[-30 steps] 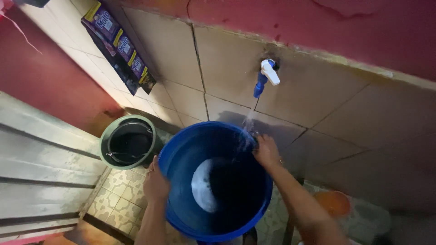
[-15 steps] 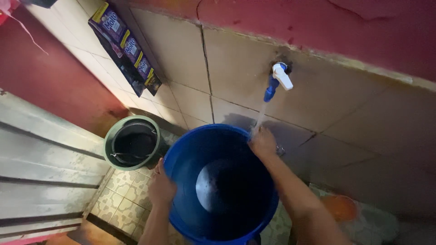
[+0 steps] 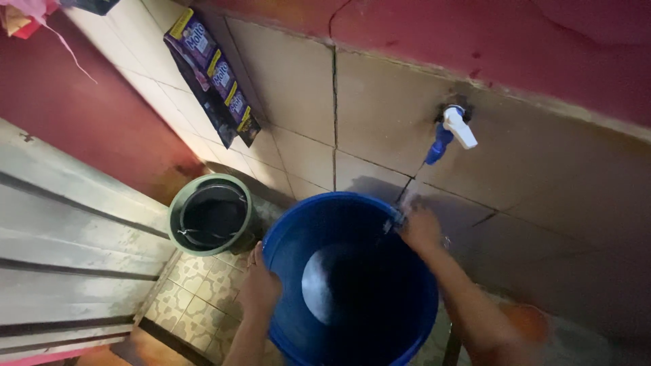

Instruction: Washing a blue plastic bucket under a water tap in a bathroom setting.

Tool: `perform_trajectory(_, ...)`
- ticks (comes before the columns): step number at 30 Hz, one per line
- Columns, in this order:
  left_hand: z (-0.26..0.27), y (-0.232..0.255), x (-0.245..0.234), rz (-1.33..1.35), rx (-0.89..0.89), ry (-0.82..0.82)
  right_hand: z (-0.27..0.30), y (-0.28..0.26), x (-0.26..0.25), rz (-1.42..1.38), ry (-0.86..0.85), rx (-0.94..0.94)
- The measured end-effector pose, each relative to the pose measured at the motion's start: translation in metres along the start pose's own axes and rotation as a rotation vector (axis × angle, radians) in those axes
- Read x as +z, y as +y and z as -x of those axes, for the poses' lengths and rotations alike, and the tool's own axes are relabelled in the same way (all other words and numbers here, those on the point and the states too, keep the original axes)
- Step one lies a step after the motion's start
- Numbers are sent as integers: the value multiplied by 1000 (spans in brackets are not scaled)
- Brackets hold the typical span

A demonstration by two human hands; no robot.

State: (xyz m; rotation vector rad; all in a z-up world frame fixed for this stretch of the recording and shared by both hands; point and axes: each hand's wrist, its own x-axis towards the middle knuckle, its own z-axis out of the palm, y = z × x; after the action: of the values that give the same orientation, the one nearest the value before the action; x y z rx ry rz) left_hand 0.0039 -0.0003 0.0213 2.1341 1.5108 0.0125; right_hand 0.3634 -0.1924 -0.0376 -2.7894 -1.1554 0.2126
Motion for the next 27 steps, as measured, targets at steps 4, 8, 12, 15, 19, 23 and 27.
perform_trajectory(4,-11,-24,21,-19,102,87,-63,-64,25,-71,247,-164)
perform_trajectory(8,-18,-33,33,21,214,187,-83,-109,-3,124,4,-320)
perform_trajectory(12,2,0,-6,-57,27,18,-64,-52,8,-17,101,-346)
perform_trajectory(15,11,15,-22,-73,-23,-27,-13,38,51,140,-78,-134)
perform_trajectory(19,-6,-9,4,-46,68,33,47,27,19,83,-54,-38)
perform_trajectory(23,-4,-3,-3,-58,69,17,10,-7,30,233,47,-34)
perform_trajectory(27,-16,-26,19,-23,151,49,-48,-78,3,7,252,-159)
